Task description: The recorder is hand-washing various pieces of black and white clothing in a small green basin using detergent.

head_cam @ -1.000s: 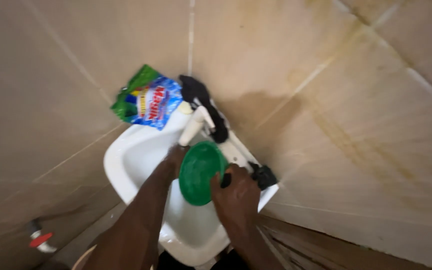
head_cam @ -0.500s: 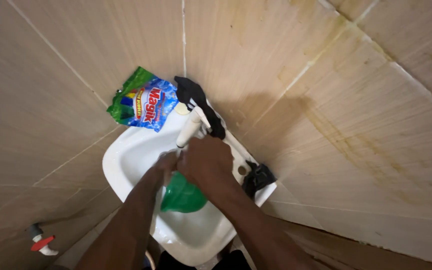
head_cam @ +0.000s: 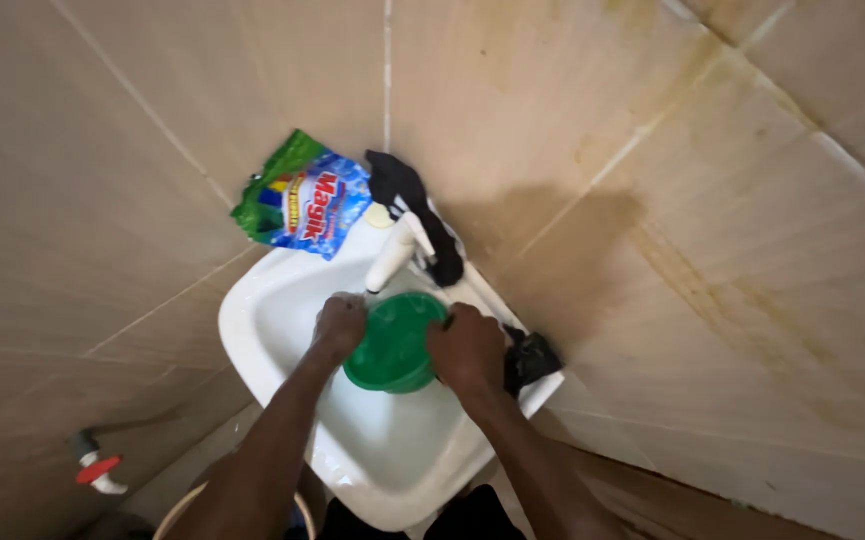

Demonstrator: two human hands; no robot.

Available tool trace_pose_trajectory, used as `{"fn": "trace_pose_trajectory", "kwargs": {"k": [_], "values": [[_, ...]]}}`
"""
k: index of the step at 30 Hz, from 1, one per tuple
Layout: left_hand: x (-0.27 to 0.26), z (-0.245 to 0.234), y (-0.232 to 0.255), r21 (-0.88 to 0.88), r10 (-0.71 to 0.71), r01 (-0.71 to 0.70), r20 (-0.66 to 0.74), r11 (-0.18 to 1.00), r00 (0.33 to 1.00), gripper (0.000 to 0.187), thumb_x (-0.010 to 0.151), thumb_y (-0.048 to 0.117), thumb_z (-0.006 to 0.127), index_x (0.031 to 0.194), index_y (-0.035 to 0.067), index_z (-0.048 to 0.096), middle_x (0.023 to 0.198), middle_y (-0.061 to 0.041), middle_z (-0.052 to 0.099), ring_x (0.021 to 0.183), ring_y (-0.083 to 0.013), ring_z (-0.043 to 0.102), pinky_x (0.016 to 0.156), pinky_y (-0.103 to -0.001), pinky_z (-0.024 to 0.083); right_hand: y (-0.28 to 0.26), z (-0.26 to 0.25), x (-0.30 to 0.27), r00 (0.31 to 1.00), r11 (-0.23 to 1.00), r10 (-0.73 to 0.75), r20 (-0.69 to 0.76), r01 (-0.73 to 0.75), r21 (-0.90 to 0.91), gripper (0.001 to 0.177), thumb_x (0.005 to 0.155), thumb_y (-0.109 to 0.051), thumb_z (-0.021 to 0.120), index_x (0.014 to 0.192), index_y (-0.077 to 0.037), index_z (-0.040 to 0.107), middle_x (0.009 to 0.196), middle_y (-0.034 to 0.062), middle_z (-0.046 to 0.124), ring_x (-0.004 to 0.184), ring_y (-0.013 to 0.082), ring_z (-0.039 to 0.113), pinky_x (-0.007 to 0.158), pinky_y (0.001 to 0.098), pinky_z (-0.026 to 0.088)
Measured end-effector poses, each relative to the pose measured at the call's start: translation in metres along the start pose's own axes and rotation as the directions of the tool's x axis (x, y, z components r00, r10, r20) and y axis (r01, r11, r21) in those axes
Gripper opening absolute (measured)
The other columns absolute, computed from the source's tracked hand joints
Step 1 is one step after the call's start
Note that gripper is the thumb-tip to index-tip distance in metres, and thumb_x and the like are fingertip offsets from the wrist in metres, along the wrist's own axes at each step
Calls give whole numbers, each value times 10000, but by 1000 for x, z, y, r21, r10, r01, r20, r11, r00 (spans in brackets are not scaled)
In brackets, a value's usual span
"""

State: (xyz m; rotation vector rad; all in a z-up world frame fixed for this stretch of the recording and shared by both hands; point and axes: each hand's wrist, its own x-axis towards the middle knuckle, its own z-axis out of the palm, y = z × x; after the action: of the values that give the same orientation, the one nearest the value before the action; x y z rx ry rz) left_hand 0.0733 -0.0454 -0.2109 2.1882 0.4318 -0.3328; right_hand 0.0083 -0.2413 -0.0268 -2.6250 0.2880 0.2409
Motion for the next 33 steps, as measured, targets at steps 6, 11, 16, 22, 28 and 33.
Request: {"fn": "trace_pose_trajectory", "kwargs": {"k": [6, 11, 16, 22, 28, 33], "values": [[-20, -41, 9, -303, -70, 144, 242, 942, 968, 456, 1080, 377, 521, 1091, -18, 748, 976, -167, 733, 918, -258, 639, 909, -412, 500, -8, 20, -6, 997, 998, 69, -39, -69, 6, 348, 880, -380, 691, 857, -36, 741, 786, 201, 751, 739, 411, 713, 789, 583, 510], [-26, -57, 20, -517, -18, 240, 398, 822, 917, 362, 971, 116, 495, 1235, 17, 722, 1034, -104, 742, 901, -208, 686, 847, -388, 576, 4, 34, -3, 966, 889, 247, 81, -259, 377, 331, 812, -306, 740, 863, 20, 770, 742, 219, 750, 653, 341, 762, 649, 438, 625], [-14, -50, 27, -574, -14, 324, 477, 752, 879, 330, 954, 26, 507, 1223, -48, 684, 1029, -135, 728, 871, -236, 725, 798, -379, 615, 0, 4, -14, 955, 880, 239, 178, -290, 376, 287, 820, -300, 705, 840, -14, 724, 749, 246, 736, 679, 401, 741, 672, 504, 612], [-17, -31, 51, -573, 111, 219, 484, 790, 868, 248, 945, 109, 599, 1081, -71, 702, 921, -125, 745, 777, -211, 737, 696, -342, 616, 18, -2, -26, 1000, 998, 26, 12, -27, 48, 341, 778, -345, 740, 767, -4, 743, 791, 258, 721, 800, 434, 697, 775, 529, 558], [-22, -9, 58, -466, 40, 145, 363, 873, 931, 281, 989, 198, 659, 962, -81, 677, 716, -137, 628, 567, -238, 610, 529, -389, 502, 17, -15, -28, 988, 995, 92, 125, -97, 31, 368, 801, -371, 721, 824, -5, 749, 858, 246, 731, 854, 400, 730, 841, 486, 577], [-14, -6, 31, -292, 120, -64, 178, 954, 977, 216, 966, 124, 529, 1000, 19, 715, 735, -146, 671, 632, -264, 647, 603, -418, 512, 19, -1, -22, 995, 987, 35, 96, -50, 155, 368, 754, -363, 756, 810, 1, 754, 836, 243, 728, 831, 398, 724, 817, 486, 571]]}}
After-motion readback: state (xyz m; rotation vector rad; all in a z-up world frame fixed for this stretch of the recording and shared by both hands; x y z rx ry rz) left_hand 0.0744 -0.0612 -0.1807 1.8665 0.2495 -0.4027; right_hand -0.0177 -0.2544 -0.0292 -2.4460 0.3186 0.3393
